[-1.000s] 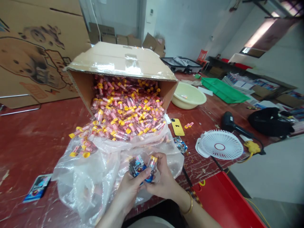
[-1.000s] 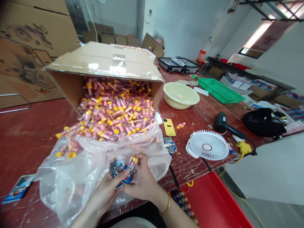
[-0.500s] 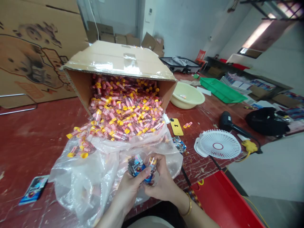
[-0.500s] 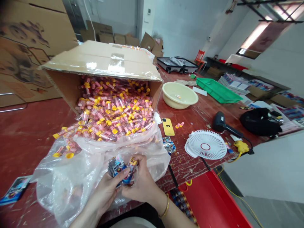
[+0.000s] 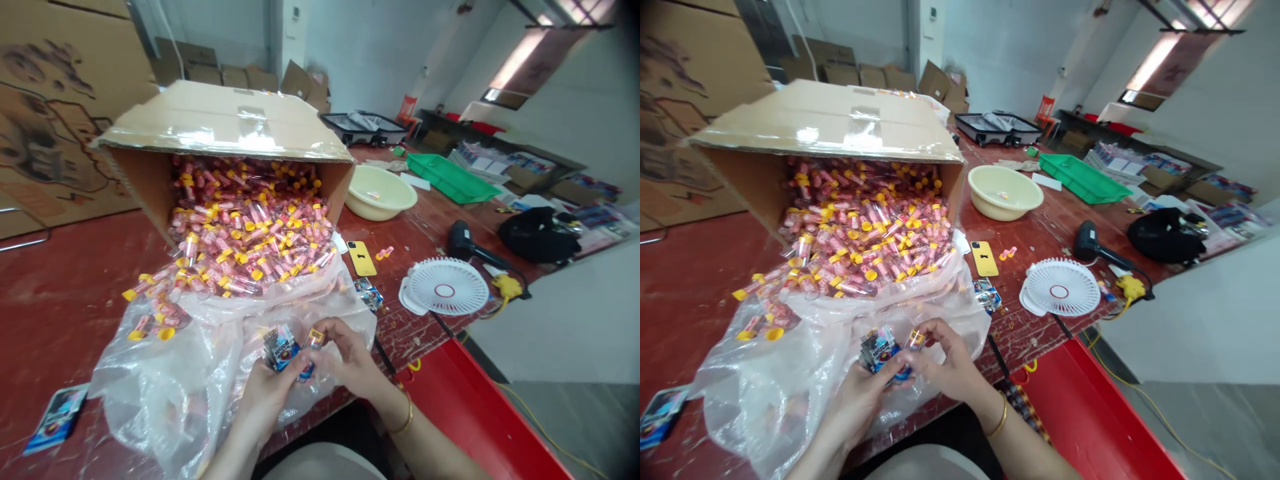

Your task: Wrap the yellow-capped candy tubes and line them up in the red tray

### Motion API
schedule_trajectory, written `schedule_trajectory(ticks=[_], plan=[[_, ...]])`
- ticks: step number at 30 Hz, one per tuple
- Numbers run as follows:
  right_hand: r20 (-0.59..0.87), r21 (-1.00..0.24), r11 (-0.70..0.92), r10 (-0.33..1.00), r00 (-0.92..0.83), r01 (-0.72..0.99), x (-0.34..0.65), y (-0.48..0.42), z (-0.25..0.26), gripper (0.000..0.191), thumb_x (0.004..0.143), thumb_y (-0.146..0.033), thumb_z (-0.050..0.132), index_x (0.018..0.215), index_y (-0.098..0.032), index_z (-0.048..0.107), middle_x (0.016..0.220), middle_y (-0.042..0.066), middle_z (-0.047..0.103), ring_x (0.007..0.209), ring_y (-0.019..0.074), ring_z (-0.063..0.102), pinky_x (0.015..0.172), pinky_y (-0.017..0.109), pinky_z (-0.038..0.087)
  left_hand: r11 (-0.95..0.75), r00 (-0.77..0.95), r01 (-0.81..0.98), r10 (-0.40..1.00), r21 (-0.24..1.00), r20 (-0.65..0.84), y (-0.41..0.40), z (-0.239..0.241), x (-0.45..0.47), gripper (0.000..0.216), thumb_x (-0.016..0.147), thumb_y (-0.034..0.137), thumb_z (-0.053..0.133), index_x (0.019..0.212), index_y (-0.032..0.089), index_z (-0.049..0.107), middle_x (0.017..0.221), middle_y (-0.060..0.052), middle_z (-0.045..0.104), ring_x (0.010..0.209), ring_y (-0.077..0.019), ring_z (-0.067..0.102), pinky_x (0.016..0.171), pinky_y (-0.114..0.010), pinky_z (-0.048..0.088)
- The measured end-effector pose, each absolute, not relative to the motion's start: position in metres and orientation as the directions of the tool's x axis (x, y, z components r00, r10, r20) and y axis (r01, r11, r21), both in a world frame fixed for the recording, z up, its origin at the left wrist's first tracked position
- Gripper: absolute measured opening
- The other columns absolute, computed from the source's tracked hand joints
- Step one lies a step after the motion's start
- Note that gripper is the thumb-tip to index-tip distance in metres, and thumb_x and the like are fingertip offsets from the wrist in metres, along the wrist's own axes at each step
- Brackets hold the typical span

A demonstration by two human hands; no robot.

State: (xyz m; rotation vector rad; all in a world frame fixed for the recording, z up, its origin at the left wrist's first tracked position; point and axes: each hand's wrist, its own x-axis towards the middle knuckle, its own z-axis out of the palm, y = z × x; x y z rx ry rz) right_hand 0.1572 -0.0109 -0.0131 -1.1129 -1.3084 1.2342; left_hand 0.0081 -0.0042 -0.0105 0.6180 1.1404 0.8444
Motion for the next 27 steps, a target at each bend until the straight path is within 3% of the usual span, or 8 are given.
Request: schedule_trajectory(ticks=[2, 4, 7, 10, 13, 15, 21, 27], plan=[[-0.003, -0.993, -0.006, 1.000, -0.031, -0.118, 0.167, -0.013, -0.014, 0.016, 0.075, -0.028, 0.068, 0.082, -0.019, 0.057, 0.081, 0.001, 0.059, 0.076, 0.0130, 0.054, 0.074, 0.028, 0.043, 0.586, 0.211, -0.260, 0.810, 0.768, -0.546, -0.005, -0.009, 0.011, 0.032, 0.067, 0.045, 0.073, 0.080, 0.015, 0.072, 0.072, -0.008, 0.075, 0.069, -0.0268, 0.069, 0.058, -0.034, 0.055], [-0.061, -0.966, -0.047, 0.997, 0.046, -0.254, 0.177, -0.020, -0.015, 0.019, 0.071, -0.029, 0.072, 0.079, -0.019, 0.058, 0.078, 0.000, 0.061, 0.072, 0.0124, 0.056, 0.072, 0.027, 0.045, 0.620, 0.244, -0.297, 0.785, 0.726, -0.570, -0.005, -0.008, 0.016, 0.029, 0.072, 0.043, 0.069, 0.086, 0.018, 0.070, 0.085, -0.008, 0.076, 0.078, -0.0271, 0.070, 0.058, -0.034, 0.057], [-0.091, -0.933, 0.002, 0.966, 0.243, -0.359, 0.205, -0.040, -0.014, 0.021, 0.068, -0.029, 0.075, 0.078, -0.020, 0.059, 0.075, -0.002, 0.063, 0.068, 0.0113, 0.058, 0.069, 0.026, 0.047, 0.661, 0.312, -0.252, 0.747, 0.707, -0.587, -0.008, -0.013, 0.028, 0.024, 0.075, 0.038, 0.068, 0.090, 0.019, 0.069, 0.095, -0.008, 0.076, 0.089, -0.0268, 0.070, 0.062, -0.032, 0.058], [-0.169, -0.977, -0.080, 0.856, 0.489, -0.197, 0.265, -0.078, -0.017, 0.020, 0.071, -0.032, 0.071, 0.082, -0.021, 0.059, 0.078, -0.002, 0.064, 0.070, 0.0120, 0.060, 0.070, 0.027, 0.049, 0.679, 0.410, -0.149, 0.704, 0.719, -0.580, -0.018, -0.020, 0.042, 0.028, 0.072, 0.035, 0.072, 0.093, 0.017, 0.068, 0.084, -0.007, 0.077, 0.084, -0.0256, 0.071, 0.066, -0.030, 0.059], [-0.257, -0.941, -0.336, 0.648, 0.717, -0.033, 0.341, -0.153, -0.029, 0.014, 0.075, -0.028, 0.066, 0.083, -0.019, 0.059, 0.079, -0.002, 0.063, 0.074, 0.0115, 0.060, 0.074, 0.026, 0.049, 0.659, 0.471, -0.045, 0.677, 0.751, -0.566, -0.030, -0.024, 0.057, 0.032, 0.065, 0.033, 0.078, 0.092, 0.018, 0.068, 0.080, -0.004, 0.078, 0.081, -0.0234, 0.072, 0.065, -0.025, 0.059], [-0.315, -0.870, -0.491, 0.497, 0.808, -0.037, 0.381, -0.219, -0.040, 0.009, 0.078, -0.023, 0.065, 0.079, -0.016, 0.059, 0.078, -0.001, 0.062, 0.073, 0.0107, 0.058, 0.074, 0.025, 0.049, 0.661, 0.514, 0.000, 0.644, 0.751, -0.566, -0.038, -0.024, 0.065, 0.032, 0.063, 0.034, 0.079, 0.091, 0.019, 0.069, 0.084, -0.003, 0.078, 0.084, -0.0238, 0.072, 0.064, -0.024, 0.060], [-0.563, -0.524, -0.825, 0.151, 0.813, -0.210, 0.398, -0.374, -0.094, 0.022, 0.089, -0.028, 0.054, 0.104, -0.013, 0.058, 0.101, 0.005, 0.062, 0.084, 0.0157, 0.062, 0.072, 0.033, 0.053, 0.683, 0.606, 0.039, 0.564, 0.729, -0.561, -0.056, -0.019, 0.076, 0.034, 0.068, 0.038, 0.074, 0.097, 0.022, 0.068, 0.092, -0.004, 0.077, 0.089, -0.0276, 0.070, 0.063, -0.031, 0.062], [-0.700, -0.362, -0.899, 0.086, 0.709, -0.248, 0.370, -0.398, -0.149, 0.023, 0.090, -0.029, 0.054, 0.106, -0.013, 0.058, 0.102, 0.005, 0.062, 0.085, 0.0156, 0.062, 0.073, 0.033, 0.054, 0.599, 0.567, 0.026, 0.651, 0.801, -0.505, -0.061, -0.023, 0.079, 0.028, 0.064, 0.031, 0.079, 0.090, 0.025, 0.069, 0.081, 0.001, 0.075, 0.076, -0.0222, 0.070, 0.058, -0.028, 0.062]])
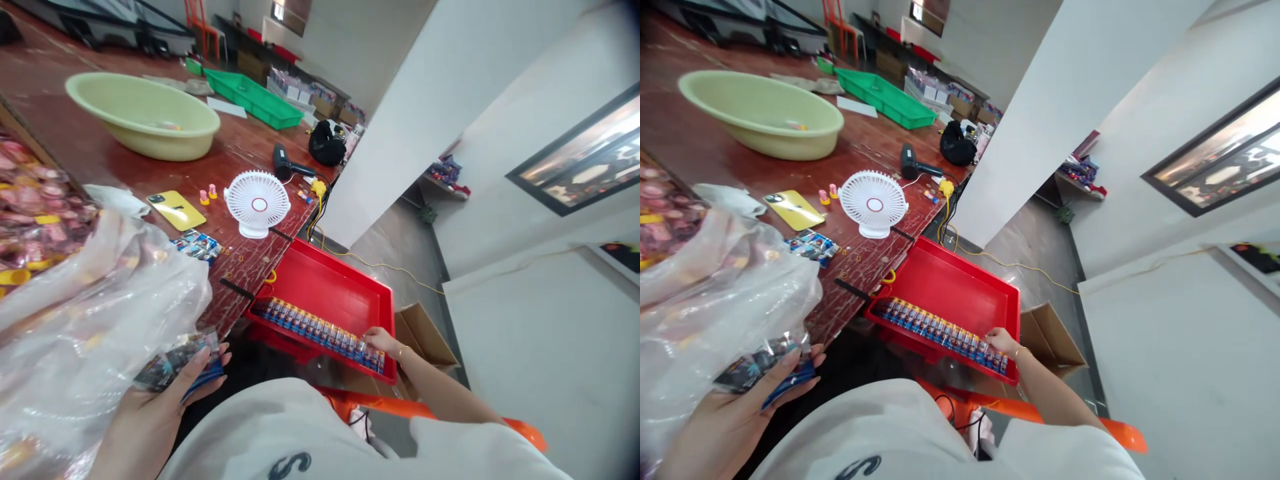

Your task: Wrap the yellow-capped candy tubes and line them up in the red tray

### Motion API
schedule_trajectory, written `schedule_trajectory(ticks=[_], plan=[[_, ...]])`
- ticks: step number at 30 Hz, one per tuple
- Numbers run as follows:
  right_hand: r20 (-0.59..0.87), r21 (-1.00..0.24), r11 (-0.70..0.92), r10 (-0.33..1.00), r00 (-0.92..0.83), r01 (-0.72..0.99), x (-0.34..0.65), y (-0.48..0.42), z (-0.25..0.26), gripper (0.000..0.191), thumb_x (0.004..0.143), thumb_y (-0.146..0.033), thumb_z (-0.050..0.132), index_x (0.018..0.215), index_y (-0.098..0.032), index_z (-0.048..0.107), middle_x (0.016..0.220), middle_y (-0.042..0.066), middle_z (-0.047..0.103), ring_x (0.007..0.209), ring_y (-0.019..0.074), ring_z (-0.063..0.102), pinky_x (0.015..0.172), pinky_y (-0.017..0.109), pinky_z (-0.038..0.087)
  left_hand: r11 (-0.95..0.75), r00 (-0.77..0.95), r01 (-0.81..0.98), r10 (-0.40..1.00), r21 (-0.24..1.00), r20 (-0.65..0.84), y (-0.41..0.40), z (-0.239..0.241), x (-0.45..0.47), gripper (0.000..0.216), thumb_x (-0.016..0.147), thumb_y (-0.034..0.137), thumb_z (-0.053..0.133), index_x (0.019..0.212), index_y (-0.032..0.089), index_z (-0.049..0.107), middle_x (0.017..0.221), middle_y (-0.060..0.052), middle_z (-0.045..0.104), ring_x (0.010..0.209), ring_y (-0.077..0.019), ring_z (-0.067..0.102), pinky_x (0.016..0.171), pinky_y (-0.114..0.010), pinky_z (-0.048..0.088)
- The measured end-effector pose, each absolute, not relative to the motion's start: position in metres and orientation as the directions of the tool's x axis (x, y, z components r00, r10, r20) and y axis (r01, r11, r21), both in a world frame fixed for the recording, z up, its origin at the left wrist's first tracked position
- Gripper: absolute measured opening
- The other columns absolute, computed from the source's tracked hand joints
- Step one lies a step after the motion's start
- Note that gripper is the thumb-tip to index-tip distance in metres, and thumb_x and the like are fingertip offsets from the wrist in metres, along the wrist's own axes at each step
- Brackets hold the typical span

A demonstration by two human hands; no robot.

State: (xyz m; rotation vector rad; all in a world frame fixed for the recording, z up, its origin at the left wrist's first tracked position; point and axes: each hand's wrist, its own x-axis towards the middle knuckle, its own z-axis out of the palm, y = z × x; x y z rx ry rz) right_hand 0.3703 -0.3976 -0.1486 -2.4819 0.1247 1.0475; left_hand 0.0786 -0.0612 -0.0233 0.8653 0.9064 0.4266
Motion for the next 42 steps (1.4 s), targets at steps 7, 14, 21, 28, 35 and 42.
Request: schedule_trajectory(ticks=[7, 14, 21, 28, 35, 42], plan=[[-0.623, -0.365, -0.919, 0.125, 0.772, -0.146, 0.382, -0.389, -0.130, 0.019, 0.089, -0.028, 0.054, 0.099, -0.012, 0.058, 0.084, 0.001, 0.062, 0.065, 0.0100, 0.060, 0.059, 0.025, 0.052, 0.701, 0.515, 0.004, 0.610, 0.713, -0.603, -0.053, -0.021, 0.074, 0.038, 0.059, 0.034, 0.081, 0.093, 0.022, 0.070, 0.087, -0.004, 0.076, 0.083, -0.0263, 0.070, 0.059, -0.031, 0.062], [-0.225, -0.590, -0.711, 0.601, 0.767, 0.384, 0.379, -0.241, -0.084, 0.033, 0.075, -0.036, 0.067, 0.056, -0.021, 0.044, 0.052, -0.003, 0.047, 0.051, 0.0132, 0.046, 0.053, 0.027, 0.039, 0.622, 0.289, -0.181, 0.774, 0.762, -0.563, -0.038, -0.001, 0.042, 0.034, 0.053, 0.026, 0.085, 0.082, 0.016, 0.071, 0.073, -0.001, 0.075, 0.067, -0.0201, 0.069, 0.051, -0.026, 0.059], [0.246, -0.646, 0.178, 0.969, -0.018, 0.742, 0.249, 0.019, -0.016, 0.022, 0.082, -0.016, 0.049, 0.103, -0.020, 0.056, 0.108, 0.009, 0.060, 0.106, 0.0209, 0.055, 0.091, 0.033, 0.042, 0.498, 0.101, -0.251, 0.866, 0.830, -0.490, -0.009, 0.011, -0.007, 0.028, 0.055, 0.031, 0.083, 0.075, 0.016, 0.071, 0.074, -0.005, 0.076, 0.071, -0.0231, 0.070, 0.054, -0.026, 0.055], [0.073, -0.620, -0.064, 0.988, 0.139, 0.782, 0.152, 0.173, -0.031, 0.042, 0.079, -0.017, 0.056, 0.119, -0.006, 0.044, 0.112, 0.024, 0.056, 0.103, 0.0322, 0.057, 0.086, 0.044, 0.043, 0.503, 0.083, -0.209, 0.864, 0.839, -0.497, -0.002, 0.002, -0.020, 0.034, 0.063, 0.041, 0.076, 0.085, 0.015, 0.074, 0.077, -0.010, 0.077, 0.077, -0.0264, 0.071, 0.060, -0.030, 0.056], [0.000, -0.761, -0.136, 0.978, 0.209, 0.634, 0.157, 0.178, -0.048, 0.020, 0.069, -0.013, 0.064, 0.085, -0.016, 0.052, 0.086, 0.010, 0.063, 0.091, 0.0256, 0.060, 0.079, 0.035, 0.043, 0.525, 0.110, -0.294, 0.849, 0.799, -0.517, 0.002, -0.006, -0.022, 0.034, 0.057, 0.036, 0.081, 0.083, 0.015, 0.074, 0.069, -0.008, 0.074, 0.069, -0.0224, 0.068, 0.056, -0.028, 0.053], [-0.133, -0.964, -0.144, 0.989, 0.063, 0.225, 0.182, 0.129, -0.016, 0.028, 0.078, -0.045, 0.056, 0.072, -0.018, 0.052, 0.065, 0.002, 0.058, 0.062, 0.0158, 0.058, 0.062, 0.031, 0.048, 0.512, 0.117, -0.281, 0.857, 0.812, -0.501, 0.007, -0.009, -0.017, 0.027, 0.055, 0.036, 0.081, 0.068, 0.015, 0.070, 0.060, -0.005, 0.070, 0.059, -0.0219, 0.066, 0.056, -0.032, 0.052]])
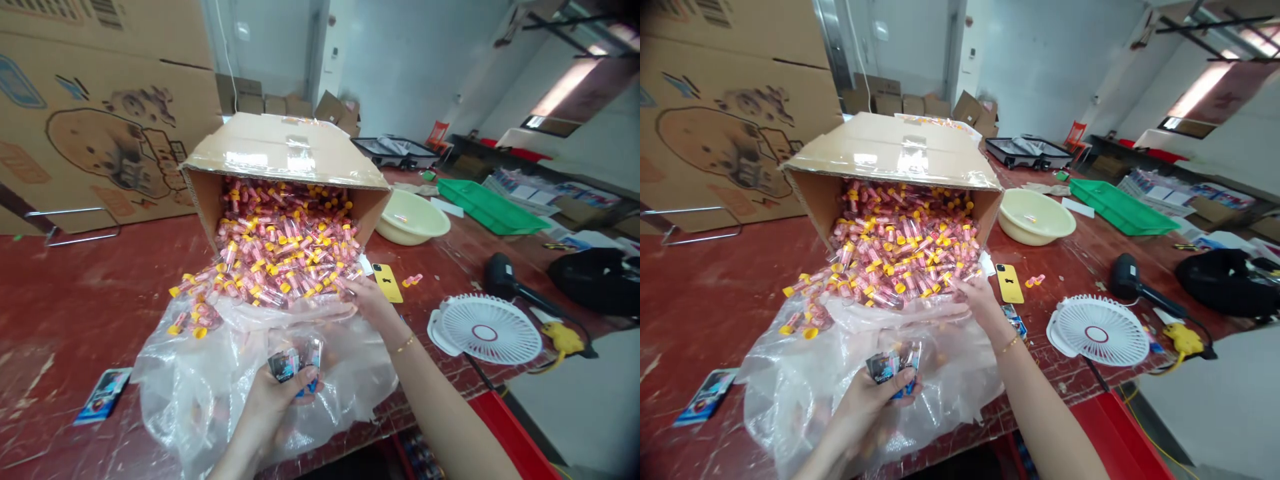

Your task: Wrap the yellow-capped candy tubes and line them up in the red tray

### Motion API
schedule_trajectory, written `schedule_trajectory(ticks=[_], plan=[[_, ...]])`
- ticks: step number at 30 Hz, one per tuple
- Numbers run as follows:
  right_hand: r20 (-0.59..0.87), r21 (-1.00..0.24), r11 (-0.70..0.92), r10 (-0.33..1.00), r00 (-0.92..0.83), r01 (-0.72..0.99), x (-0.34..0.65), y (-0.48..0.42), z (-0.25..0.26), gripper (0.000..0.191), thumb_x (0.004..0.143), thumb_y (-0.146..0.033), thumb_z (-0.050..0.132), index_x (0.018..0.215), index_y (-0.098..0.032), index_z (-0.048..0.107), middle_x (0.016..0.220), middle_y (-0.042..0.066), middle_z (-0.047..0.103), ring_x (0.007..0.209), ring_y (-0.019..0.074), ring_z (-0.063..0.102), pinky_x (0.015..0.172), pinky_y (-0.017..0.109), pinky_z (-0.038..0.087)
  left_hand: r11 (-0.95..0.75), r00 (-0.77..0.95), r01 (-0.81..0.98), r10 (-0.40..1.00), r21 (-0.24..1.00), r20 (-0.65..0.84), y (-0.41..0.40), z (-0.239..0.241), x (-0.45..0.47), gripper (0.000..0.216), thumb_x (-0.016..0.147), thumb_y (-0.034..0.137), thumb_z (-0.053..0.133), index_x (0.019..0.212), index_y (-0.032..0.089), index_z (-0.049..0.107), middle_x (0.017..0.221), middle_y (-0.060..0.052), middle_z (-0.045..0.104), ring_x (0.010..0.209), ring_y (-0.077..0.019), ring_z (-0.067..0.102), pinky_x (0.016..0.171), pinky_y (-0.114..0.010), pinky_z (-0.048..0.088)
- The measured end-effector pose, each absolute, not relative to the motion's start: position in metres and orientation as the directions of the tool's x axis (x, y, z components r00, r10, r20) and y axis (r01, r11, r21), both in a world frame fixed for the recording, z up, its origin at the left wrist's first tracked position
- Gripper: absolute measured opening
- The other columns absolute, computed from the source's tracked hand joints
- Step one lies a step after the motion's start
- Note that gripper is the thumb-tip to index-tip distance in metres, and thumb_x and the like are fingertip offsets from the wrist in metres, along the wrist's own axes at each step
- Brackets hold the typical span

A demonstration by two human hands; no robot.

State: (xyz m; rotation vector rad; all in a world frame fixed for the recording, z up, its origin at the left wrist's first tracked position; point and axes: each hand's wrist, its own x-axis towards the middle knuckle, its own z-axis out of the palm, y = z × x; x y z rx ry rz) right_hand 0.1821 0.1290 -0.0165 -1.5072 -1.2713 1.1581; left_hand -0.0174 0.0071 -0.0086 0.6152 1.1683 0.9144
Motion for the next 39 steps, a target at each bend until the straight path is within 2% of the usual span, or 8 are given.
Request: schedule_trajectory(ticks=[4, 8, 13, 18, 23, 28, 30, 39], plan=[[-0.151, -0.988, -0.154, 0.984, -0.098, -0.028, 0.175, 0.085, 0.000, 0.027, 0.076, -0.043, 0.063, 0.082, -0.018, 0.056, 0.077, 0.004, 0.064, 0.071, 0.0156, 0.062, 0.065, 0.030, 0.050, 0.461, 0.073, -0.301, 0.884, 0.835, -0.462, 0.007, -0.011, -0.013, 0.034, 0.048, 0.030, 0.085, 0.076, 0.018, 0.071, 0.060, 0.001, 0.067, 0.054, -0.0171, 0.060, 0.053, -0.029, 0.050], [0.067, -0.974, 0.027, 0.982, -0.175, -0.226, 0.163, 0.054, 0.015, 0.039, 0.078, -0.029, 0.066, 0.111, -0.031, 0.046, 0.093, -0.002, 0.059, 0.083, 0.0139, 0.061, 0.077, 0.031, 0.049, 0.434, 0.097, -0.255, 0.901, 0.864, -0.424, 0.006, -0.008, -0.012, 0.032, 0.052, 0.027, 0.083, 0.080, 0.018, 0.073, 0.062, 0.000, 0.068, 0.050, -0.0141, 0.056, 0.051, -0.026, 0.046], [0.139, -0.990, 0.122, 0.922, -0.362, -0.069, 0.162, 0.037, 0.027, 0.030, 0.086, -0.025, 0.056, 0.113, -0.030, 0.043, 0.096, 0.001, 0.052, 0.084, 0.0135, 0.059, 0.079, 0.032, 0.050, 0.428, 0.153, -0.229, 0.903, 0.874, -0.402, 0.008, -0.008, -0.012, 0.023, 0.053, 0.026, 0.083, 0.070, 0.016, 0.072, 0.053, 0.003, 0.060, 0.049, -0.0144, 0.054, 0.051, -0.027, 0.046], [0.003, -0.988, -0.058, 0.920, -0.391, -0.145, 0.160, 0.042, 0.015, 0.031, 0.078, -0.028, 0.067, 0.097, -0.025, 0.043, 0.087, -0.001, 0.055, 0.075, 0.0124, 0.059, 0.069, 0.028, 0.050, 0.460, 0.174, -0.233, 0.887, 0.857, -0.429, 0.007, -0.009, -0.011, 0.023, 0.055, 0.031, 0.083, 0.067, 0.015, 0.071, 0.055, -0.001, 0.066, 0.051, -0.0168, 0.060, 0.053, -0.028, 0.050], [-0.015, -0.983, -0.079, 0.935, -0.355, -0.167, 0.152, 0.033, 0.003, 0.031, 0.074, -0.034, 0.070, 0.088, -0.022, 0.045, 0.082, -0.001, 0.059, 0.075, 0.0129, 0.059, 0.073, 0.030, 0.048, 0.597, 0.225, -0.357, 0.801, 0.718, -0.555, 0.003, 0.000, -0.004, 0.041, 0.064, 0.039, 0.077, 0.097, 0.015, 0.071, 0.079, -0.010, 0.075, 0.068, -0.0230, 0.069, 0.059, -0.032, 0.054], [-0.105, -0.989, -0.139, 0.909, -0.404, -0.054, 0.135, 0.000, -0.008, 0.079, 0.052, -0.014, 0.082, 0.113, -0.027, 0.034, 0.107, 0.005, 0.055, 0.088, 0.0177, 0.059, 0.068, 0.029, 0.051, 0.613, 0.242, -0.468, 0.781, 0.636, -0.575, 0.006, 0.007, 0.005, 0.031, 0.068, 0.035, 0.075, 0.087, 0.012, 0.072, 0.074, -0.010, 0.075, 0.066, -0.0206, 0.068, 0.057, -0.028, 0.053], [-0.123, -0.991, -0.136, 0.943, -0.311, -0.019, 0.129, -0.006, -0.015, 0.077, 0.056, -0.009, 0.076, 0.115, -0.027, 0.030, 0.104, 0.004, 0.054, 0.083, 0.0164, 0.059, 0.063, 0.027, 0.050, 0.611, 0.252, -0.467, 0.785, 0.640, -0.565, 0.006, 0.006, 0.006, 0.029, 0.068, 0.036, 0.075, 0.084, 0.012, 0.072, 0.070, -0.008, 0.074, 0.063, -0.0196, 0.067, 0.057, -0.027, 0.052], [0.137, -0.990, 0.130, 0.972, -0.191, -0.049, 0.126, -0.003, -0.027, 0.064, 0.055, 0.000, 0.060, 0.107, -0.026, 0.032, 0.101, 0.002, 0.046, 0.087, 0.0170, 0.055, 0.071, 0.029, 0.049, 0.575, 0.249, -0.433, 0.816, 0.694, -0.521, 0.000, -0.001, 0.000, 0.037, 0.061, 0.040, 0.080, 0.087, 0.014, 0.072, 0.077, -0.007, 0.075, 0.076, -0.0209, 0.066, 0.071, -0.028, 0.048]])
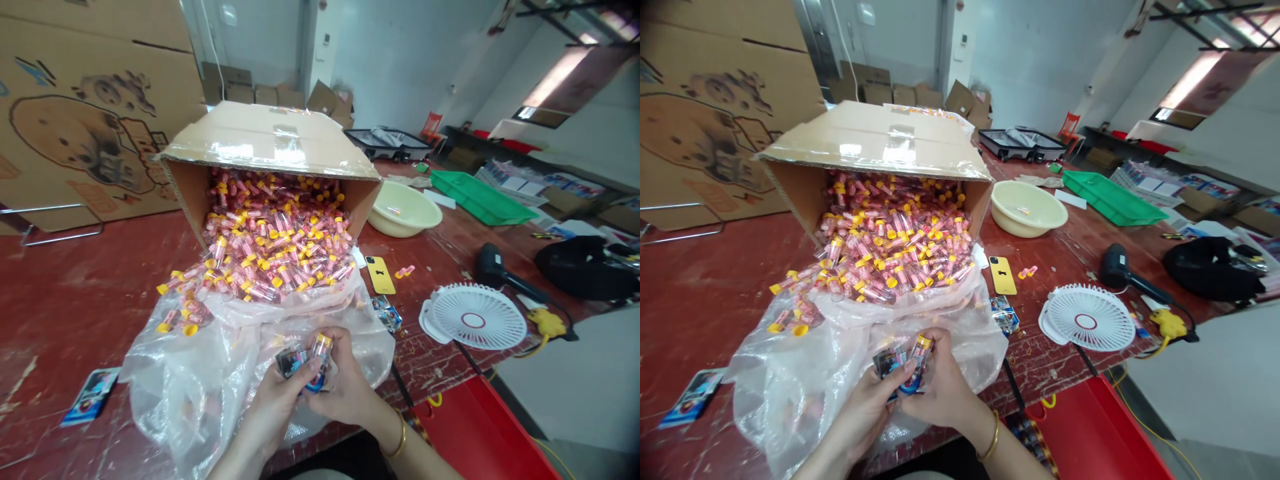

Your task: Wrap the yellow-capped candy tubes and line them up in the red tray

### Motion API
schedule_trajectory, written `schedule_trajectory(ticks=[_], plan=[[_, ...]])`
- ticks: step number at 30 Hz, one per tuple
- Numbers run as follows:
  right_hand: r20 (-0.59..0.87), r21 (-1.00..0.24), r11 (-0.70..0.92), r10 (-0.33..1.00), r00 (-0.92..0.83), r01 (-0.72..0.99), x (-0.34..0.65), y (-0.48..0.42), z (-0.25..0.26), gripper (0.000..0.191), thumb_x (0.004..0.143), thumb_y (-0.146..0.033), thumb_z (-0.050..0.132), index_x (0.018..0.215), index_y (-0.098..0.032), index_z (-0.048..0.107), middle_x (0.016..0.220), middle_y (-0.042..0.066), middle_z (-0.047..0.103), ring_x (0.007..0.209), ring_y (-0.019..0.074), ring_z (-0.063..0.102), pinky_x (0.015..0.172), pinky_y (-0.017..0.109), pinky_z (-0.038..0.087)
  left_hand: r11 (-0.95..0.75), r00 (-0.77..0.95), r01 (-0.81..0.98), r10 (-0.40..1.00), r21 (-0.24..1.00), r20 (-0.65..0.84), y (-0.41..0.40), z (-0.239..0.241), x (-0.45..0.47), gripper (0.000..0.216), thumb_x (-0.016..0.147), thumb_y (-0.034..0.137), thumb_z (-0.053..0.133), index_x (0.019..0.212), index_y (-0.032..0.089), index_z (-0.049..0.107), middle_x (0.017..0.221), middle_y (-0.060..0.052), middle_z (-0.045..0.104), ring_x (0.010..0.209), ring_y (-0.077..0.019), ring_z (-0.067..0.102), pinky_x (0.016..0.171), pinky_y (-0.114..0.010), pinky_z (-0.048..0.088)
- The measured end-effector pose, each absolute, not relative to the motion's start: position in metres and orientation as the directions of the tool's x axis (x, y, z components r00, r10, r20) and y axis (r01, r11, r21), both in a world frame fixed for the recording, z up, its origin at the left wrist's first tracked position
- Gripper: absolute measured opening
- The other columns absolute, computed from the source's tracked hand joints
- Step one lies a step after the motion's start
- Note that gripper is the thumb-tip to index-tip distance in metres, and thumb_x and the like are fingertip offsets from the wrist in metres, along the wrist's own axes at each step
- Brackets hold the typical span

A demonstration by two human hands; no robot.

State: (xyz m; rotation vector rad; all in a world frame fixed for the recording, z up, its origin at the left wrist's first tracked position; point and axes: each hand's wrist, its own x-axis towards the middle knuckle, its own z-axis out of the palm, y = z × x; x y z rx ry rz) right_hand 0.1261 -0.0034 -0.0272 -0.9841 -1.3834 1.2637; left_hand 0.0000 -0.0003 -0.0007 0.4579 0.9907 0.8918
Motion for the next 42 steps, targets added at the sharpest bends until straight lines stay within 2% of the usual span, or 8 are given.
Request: schedule_trajectory(ticks=[8, 14, 25, 33, 37, 42], plan=[[0.176, -0.983, 0.182, 0.970, -0.168, 0.021, 0.128, -0.005, -0.025, 0.068, 0.053, 0.003, 0.060, 0.107, -0.026, 0.030, 0.102, 0.001, 0.046, 0.090, 0.0156, 0.054, 0.075, 0.027, 0.047, 0.530, 0.223, -0.441, 0.846, 0.724, -0.484, -0.002, 0.004, 0.006, 0.032, 0.063, 0.037, 0.078, 0.086, 0.015, 0.072, 0.072, -0.006, 0.074, 0.072, -0.0212, 0.065, 0.071, -0.030, 0.047], [0.206, -0.979, 0.200, 0.962, -0.177, -0.051, 0.127, -0.003, -0.024, 0.064, 0.055, 0.003, 0.058, 0.105, -0.026, 0.030, 0.099, 0.000, 0.045, 0.087, 0.0134, 0.053, 0.073, 0.025, 0.047, 0.524, 0.227, -0.444, 0.850, 0.727, -0.475, -0.001, -0.001, 0.006, 0.027, 0.064, 0.033, 0.078, 0.084, 0.016, 0.074, 0.073, -0.005, 0.073, 0.069, -0.0185, 0.062, 0.068, -0.028, 0.047], [0.210, -0.963, 0.233, 0.964, -0.161, 0.139, 0.132, -0.008, -0.027, 0.062, 0.057, -0.004, 0.063, 0.108, -0.024, 0.032, 0.099, 0.002, 0.048, 0.087, 0.0169, 0.056, 0.075, 0.031, 0.049, 0.580, 0.243, -0.490, 0.808, 0.651, -0.537, -0.003, 0.002, 0.007, 0.025, 0.058, 0.031, 0.082, 0.076, 0.016, 0.075, 0.066, -0.004, 0.071, 0.063, -0.0173, 0.062, 0.059, -0.026, 0.049], [0.193, -0.971, 0.210, 0.970, -0.151, 0.112, 0.127, -0.012, -0.032, 0.061, 0.058, -0.005, 0.061, 0.108, -0.023, 0.032, 0.098, 0.002, 0.049, 0.087, 0.0167, 0.057, 0.075, 0.030, 0.049, 0.573, 0.226, -0.478, 0.812, 0.665, -0.538, -0.007, -0.002, 0.004, 0.027, 0.060, 0.031, 0.081, 0.081, 0.015, 0.076, 0.070, -0.006, 0.075, 0.068, -0.0209, 0.066, 0.066, -0.029, 0.049], [0.171, -0.973, 0.192, 0.972, -0.162, 0.128, 0.129, -0.014, -0.034, 0.061, 0.057, -0.005, 0.063, 0.107, -0.023, 0.032, 0.097, 0.002, 0.049, 0.086, 0.0164, 0.056, 0.072, 0.028, 0.049, 0.583, 0.236, -0.485, 0.805, 0.652, -0.544, -0.008, -0.002, 0.006, 0.028, 0.059, 0.030, 0.082, 0.082, 0.016, 0.076, 0.070, -0.005, 0.074, 0.066, -0.0202, 0.065, 0.065, -0.029, 0.049], [0.186, -0.967, 0.207, 0.972, -0.143, 0.147, 0.131, -0.017, -0.034, 0.064, 0.055, -0.004, 0.064, 0.108, -0.024, 0.034, 0.100, 0.003, 0.048, 0.088, 0.0171, 0.056, 0.075, 0.030, 0.048, 0.578, 0.240, -0.484, 0.809, 0.657, -0.536, -0.009, -0.002, 0.007, 0.028, 0.056, 0.031, 0.083, 0.078, 0.015, 0.075, 0.070, -0.006, 0.074, 0.070, -0.0223, 0.066, 0.067, -0.031, 0.049]])
